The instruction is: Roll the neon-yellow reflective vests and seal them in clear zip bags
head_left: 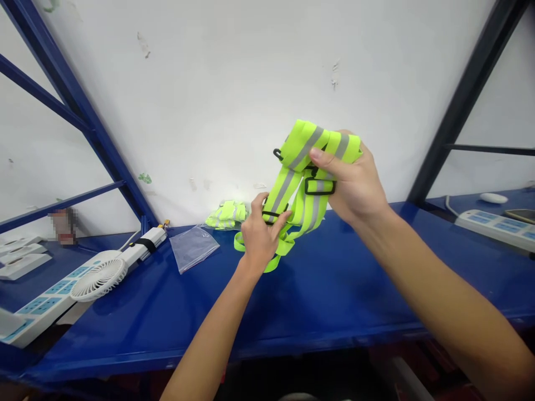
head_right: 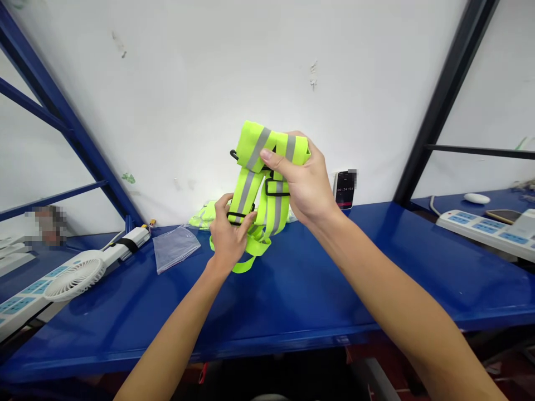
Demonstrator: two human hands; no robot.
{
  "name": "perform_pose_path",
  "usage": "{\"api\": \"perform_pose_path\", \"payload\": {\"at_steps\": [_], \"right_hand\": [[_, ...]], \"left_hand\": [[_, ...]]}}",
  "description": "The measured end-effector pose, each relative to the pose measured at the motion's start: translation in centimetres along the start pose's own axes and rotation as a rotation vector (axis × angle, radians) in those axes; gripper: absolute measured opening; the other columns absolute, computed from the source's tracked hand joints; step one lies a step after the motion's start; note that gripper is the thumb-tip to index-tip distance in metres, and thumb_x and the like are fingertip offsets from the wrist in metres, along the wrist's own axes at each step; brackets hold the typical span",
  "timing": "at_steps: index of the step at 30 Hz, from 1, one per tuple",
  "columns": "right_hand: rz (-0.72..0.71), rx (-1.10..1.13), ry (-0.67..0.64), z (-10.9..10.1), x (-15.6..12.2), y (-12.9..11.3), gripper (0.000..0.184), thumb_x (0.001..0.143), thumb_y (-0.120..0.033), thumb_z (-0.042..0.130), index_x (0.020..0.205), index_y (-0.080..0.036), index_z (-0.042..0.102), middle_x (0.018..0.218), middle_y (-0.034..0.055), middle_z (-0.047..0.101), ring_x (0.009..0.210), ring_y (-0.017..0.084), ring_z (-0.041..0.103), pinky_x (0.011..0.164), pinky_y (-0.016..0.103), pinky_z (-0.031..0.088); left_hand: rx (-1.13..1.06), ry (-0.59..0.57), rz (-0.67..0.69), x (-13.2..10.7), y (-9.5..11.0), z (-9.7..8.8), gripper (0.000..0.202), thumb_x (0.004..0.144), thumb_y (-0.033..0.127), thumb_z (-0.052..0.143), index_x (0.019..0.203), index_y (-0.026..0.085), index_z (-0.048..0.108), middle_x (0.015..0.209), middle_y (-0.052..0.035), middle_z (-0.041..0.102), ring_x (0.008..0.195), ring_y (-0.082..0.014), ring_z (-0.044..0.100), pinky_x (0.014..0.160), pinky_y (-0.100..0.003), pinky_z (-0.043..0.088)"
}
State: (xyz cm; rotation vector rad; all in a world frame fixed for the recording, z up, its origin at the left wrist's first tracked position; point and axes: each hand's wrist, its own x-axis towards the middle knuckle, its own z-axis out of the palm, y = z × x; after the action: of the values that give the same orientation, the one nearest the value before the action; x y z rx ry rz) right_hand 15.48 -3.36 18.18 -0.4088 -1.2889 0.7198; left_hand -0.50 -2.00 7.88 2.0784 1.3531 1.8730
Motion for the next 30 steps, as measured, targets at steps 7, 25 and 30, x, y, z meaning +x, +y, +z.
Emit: {"api": "perform_pose_path", "payload": {"at_steps": [7,25,30], "right_hand": [[-0.008,0.022,0.125,-1.6,2.1,3.5,0.036,0.067,-0.035,0.084,0.082,-0.024,0.054,0.085,-0.0046,0.062,0.092,0.020,0.066,0.077,0.036,0.056],[0.229,0.093,0.053,0.9,-1.5,4.4,0.033,0.063,-0.033,0.085,0.081,-0.025,0.058,0.076,-0.0036,0.061,0.075,0.017,0.061,0.070,0.031,0.055],[0.310,0.162,0.004,1.1,-2.1,3.9,0.035,0.066,-0.037,0.083,0.083,-0.025,0.055,0.085,-0.0016,0.064,0.081,0.020,0.065,0.075,0.039,0.056]], "left_hand": [[-0.055,-0.233,-0.025,-1.6,-0.7,-1.1,0.058,0.086,0.044,0.064,0.138,0.025,0.045,0.126,-0.0099,0.064,0.113,-0.0288,0.062,0.094,-0.038,0.048],[0.231,-0.072,0.223,-0.5,3.2,-1.0,0.025,0.077,0.044,0.072,0.083,0.021,0.066,0.144,-0.0121,0.039,0.136,-0.0354,0.037,0.110,-0.052,0.034],[0.271,-0.129,0.119,-0.9,1.9,-0.2,0.027,0.080,0.047,0.068,0.086,0.020,0.068,0.143,-0.0141,0.039,0.135,-0.0383,0.037,0.107,-0.056,0.036]]}}
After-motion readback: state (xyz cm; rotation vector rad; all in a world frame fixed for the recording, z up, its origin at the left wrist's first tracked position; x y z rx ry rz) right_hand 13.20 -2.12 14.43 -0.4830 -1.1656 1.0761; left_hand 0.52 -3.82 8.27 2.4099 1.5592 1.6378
